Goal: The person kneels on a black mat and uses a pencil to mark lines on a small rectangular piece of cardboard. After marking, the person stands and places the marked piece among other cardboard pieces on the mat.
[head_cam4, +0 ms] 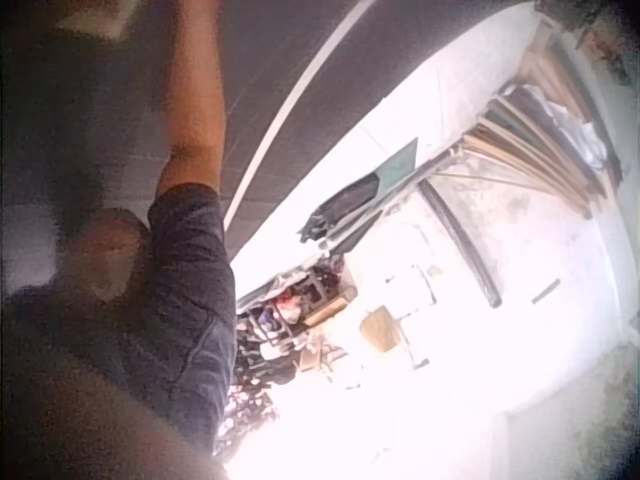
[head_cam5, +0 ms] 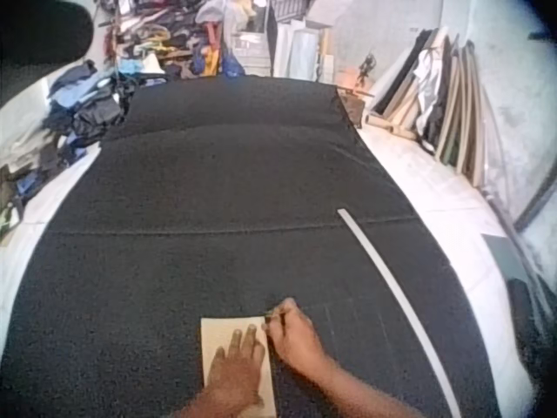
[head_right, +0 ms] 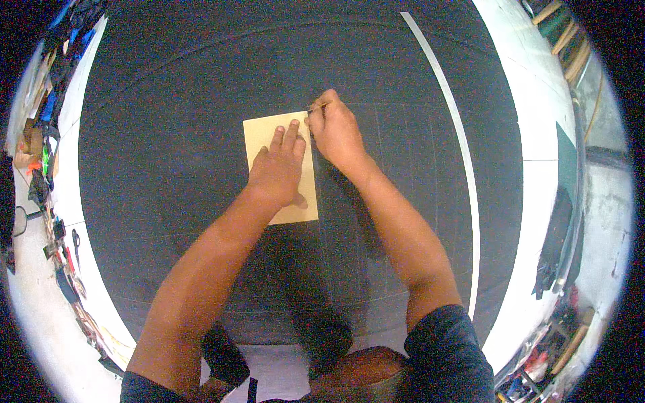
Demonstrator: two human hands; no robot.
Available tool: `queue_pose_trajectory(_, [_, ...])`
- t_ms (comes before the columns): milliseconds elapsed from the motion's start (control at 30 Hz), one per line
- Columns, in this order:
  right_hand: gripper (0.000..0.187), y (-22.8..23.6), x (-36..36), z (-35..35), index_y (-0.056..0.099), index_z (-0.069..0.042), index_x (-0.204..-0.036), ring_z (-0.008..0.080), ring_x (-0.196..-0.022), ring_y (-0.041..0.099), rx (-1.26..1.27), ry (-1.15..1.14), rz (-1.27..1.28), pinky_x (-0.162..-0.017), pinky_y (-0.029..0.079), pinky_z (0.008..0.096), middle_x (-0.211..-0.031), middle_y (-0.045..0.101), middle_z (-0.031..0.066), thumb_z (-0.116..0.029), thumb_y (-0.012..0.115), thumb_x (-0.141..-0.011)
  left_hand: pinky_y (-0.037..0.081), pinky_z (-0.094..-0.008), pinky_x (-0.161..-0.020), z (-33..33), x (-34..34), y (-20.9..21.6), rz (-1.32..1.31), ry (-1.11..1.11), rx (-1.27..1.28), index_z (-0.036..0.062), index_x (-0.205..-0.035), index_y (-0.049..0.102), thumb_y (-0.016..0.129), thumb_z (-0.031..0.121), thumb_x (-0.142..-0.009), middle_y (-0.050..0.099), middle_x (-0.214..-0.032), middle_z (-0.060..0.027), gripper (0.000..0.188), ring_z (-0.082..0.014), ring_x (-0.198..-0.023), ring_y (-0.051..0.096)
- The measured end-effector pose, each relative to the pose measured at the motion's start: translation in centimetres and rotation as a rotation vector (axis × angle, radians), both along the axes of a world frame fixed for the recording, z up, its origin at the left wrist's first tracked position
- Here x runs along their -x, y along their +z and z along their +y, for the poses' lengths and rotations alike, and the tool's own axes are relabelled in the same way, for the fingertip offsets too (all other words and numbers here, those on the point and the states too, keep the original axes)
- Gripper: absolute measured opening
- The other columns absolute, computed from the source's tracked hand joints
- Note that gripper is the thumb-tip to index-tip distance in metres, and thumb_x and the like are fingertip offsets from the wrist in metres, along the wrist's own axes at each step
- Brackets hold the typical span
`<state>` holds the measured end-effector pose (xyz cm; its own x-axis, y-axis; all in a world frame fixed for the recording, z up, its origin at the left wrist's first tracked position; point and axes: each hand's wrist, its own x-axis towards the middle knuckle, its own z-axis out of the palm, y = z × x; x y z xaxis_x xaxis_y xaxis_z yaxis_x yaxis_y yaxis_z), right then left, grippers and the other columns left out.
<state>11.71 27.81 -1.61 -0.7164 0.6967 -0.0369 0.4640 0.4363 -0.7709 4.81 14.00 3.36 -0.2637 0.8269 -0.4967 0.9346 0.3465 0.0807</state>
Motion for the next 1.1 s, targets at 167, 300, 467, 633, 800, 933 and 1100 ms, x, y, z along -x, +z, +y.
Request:
queue_pose_trajectory(167, [0.012,0.6,-0.2,-0.5,0.054,-0.002,-0.104,0.0336,-0.09,0.072,-0.209,0.054,-0.007,-0.076,0.056,0.0449,-0.1,0.07,0.0178,-0.014,0.055,-0.103,0.044,-0.0474,-0.115,-0.3,0.2,-0.3,0.01,-0.015,-0.041,0.0011,-0.159,0.02,0.097,0.049,-0.054,0.016,-0.169,-0.0165,0.139,-0.0362,-0.154,0.026])
queue_pose_trajectory(300, [0.014,1.8,-1.2,-1.7,0.056,-0.002,-0.105,0.0421,-0.094,0.068,-0.447,0.247,-0.072,-0.08,0.054,0.051,-0.103,0.066,0.021,-0.012,0.058,-0.095,0.042,-0.0472,-0.116,-0.2,0.3,0.6,-0.001,-0.025,0.036,0.0021,-0.162,0.014,0.096,0.049,-0.058,0.012,-0.171,-0.0145,0.141,-0.0348,-0.155,0.022])
queue_pose_trajectory(467, [0.016,1.8,-4.9,-4.7,0.056,-0.003,-0.106,0.042,-0.093,0.066,-0.439,0.351,-0.14,-0.08,0.054,0.0513,-0.108,0.065,0.02,-0.009,0.058,-0.091,0.047,-0.0467,-0.112,-0.7,0.2,-0.6,0.051,-0.039,-0.063,0.0015,-0.161,0.017,0.096,0.05,-0.056,0.015,-0.17,-0.0155,0.14,-0.0368,-0.154,0.025])
queue_pose_trajectory(633, [0.021,1.7,-10.5,-8.7,0.054,-0.004,-0.112,0.041,-0.091,0.065,-0.385,0.439,-0.137,-0.08,0.052,0.0498,-0.111,0.064,0.0172,-0.006,0.061,-0.092,0.047,-0.0467,-0.113,-0.6,0.3,-0.1,0.026,-0.023,-0.043,0.0025,-0.161,0.016,0.097,0.05,-0.055,0.016,-0.17,-0.0155,0.141,-0.0368,-0.154,0.025])
queue_pose_trajectory(800, [0.023,2.5,-13.8,-11.3,0.055,-0.004,-0.113,0.0387,-0.096,0.066,-0.275,0.486,-0.124,-0.082,0.053,0.0469,-0.118,0.065,0.0149,-0.004,0.065,-0.092,0.047,-0.0475,-0.113,-0.6,0.3,-0.2,0.015,-0.024,-0.038,0.0036,-0.161,0.016,0.097,0.051,-0.056,0.014,-0.17,-0.0148,0.141,-0.036,-0.154,0.025])
queue_pose_trajectory(933, [0.019,2.1,-14.7,-11.5,0.056,-0.003,-0.112,0.0375,-0.098,0.067,-0.213,0.403,-0.102,-0.084,0.055,0.0439,-0.114,0.067,0.016,-0.006,0.064,-0.096,0.048,-0.048,-0.112,-0.4,0.3,-0.1,0.022,-0.025,-0.017,0.0041,-0.162,0.015,0.097,0.051,-0.055,0.013,-0.171,-0.0134,0.143,-0.0348,-0.154,0.025])
queue_pose_trajectory(1100, [0.014,3.3,-15.4,-9.2,0.056,-0.002,-0.112,0.0252,-0.094,0.069,-0.144,0.072,0.212,-0.081,0.055,0.0371,-0.106,0.07,0.0151,-0.014,0.055,-0.106,0.046,-0.0457,-0.114,-0.4,0.5,0.5,0.022,-0.02,0.019,0.0058,-0.162,0.014,0.096,0.054,-0.057,0.013,-0.171,-0.0115,0.142,-0.0318,-0.155,0.023])
